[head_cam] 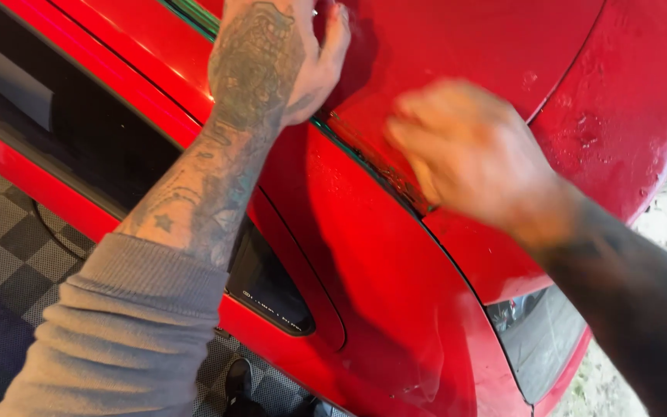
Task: Sanding the roof of a red car using a manual sanding block.
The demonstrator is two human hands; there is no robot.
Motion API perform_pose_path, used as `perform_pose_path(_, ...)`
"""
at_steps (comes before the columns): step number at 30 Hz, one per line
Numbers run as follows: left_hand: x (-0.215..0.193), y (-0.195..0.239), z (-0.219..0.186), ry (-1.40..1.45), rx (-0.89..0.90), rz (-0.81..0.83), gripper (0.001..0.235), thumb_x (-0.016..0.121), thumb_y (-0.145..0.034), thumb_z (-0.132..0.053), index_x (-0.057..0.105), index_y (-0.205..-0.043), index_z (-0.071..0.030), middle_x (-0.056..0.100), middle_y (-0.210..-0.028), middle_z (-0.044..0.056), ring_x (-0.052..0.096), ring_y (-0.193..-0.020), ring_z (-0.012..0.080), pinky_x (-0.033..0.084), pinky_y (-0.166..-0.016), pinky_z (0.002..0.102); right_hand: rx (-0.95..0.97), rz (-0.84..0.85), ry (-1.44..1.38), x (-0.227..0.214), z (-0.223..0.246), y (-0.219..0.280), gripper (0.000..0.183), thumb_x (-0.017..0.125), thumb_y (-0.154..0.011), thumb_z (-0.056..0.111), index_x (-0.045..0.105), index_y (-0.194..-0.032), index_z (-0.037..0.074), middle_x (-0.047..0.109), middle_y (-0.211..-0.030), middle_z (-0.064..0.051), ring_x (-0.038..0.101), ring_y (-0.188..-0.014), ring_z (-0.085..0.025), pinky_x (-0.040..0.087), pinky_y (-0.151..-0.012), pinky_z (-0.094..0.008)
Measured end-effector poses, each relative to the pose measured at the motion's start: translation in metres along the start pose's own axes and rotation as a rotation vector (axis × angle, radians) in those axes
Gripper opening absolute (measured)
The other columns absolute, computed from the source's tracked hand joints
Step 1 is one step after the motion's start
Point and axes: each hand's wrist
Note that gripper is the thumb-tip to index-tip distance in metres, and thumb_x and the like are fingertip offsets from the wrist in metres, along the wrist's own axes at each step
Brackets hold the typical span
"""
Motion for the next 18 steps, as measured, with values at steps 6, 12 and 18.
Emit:
perform_pose_path(6, -0.003, 0.004, -0.005, -0.061, -0.021, -0.062, 0.028, 0.063, -0.106, -0.03, 0.065, -0.111, -0.002, 0.068, -0.091, 0.015, 0.065, -0.082, 0.0352, 0.051, -0.078, 0.051, -0.005, 0.008, -0.04, 0.003, -0.001, 0.013, 0.02, 0.074, -0.087, -0.003, 0.073, -0.107, 0.0, 0.068, -0.112, -0.014, 0.068, -0.103, -0.033, 0.057, -0.091, -0.042)
perform_pose_path(12, -0.017, 0.007, -0.02, 0.034, -0.1, -0.094, 0.028, 0.065, -0.105, -0.033, 0.066, -0.107, -0.005, 0.071, -0.09, 0.014, 0.067, -0.084, 0.0363, 0.052, -0.079, 0.051, 0.0, 0.033, -0.024, 0.005, 0.0, 0.01, 0.023, 0.073, -0.082, -0.005, 0.073, -0.105, 0.0, 0.068, -0.109, -0.014, 0.067, -0.099, -0.033, 0.057, -0.087, -0.042)
perform_pose_path(18, -0.005, 0.0, -0.011, 0.036, -0.054, -0.144, 0.026, 0.064, -0.103, -0.031, 0.066, -0.106, -0.005, 0.071, -0.091, 0.014, 0.067, -0.085, 0.0366, 0.052, -0.08, 0.051, -0.012, -0.003, -0.034, 0.008, -0.009, 0.001, 0.018, 0.075, -0.088, -0.003, 0.073, -0.106, 0.001, 0.068, -0.109, -0.013, 0.067, -0.1, -0.032, 0.057, -0.088, -0.041)
Point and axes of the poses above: each hand's wrist, its own y-axis away from the middle knuckle, its own x-axis out of the palm, z = x × y
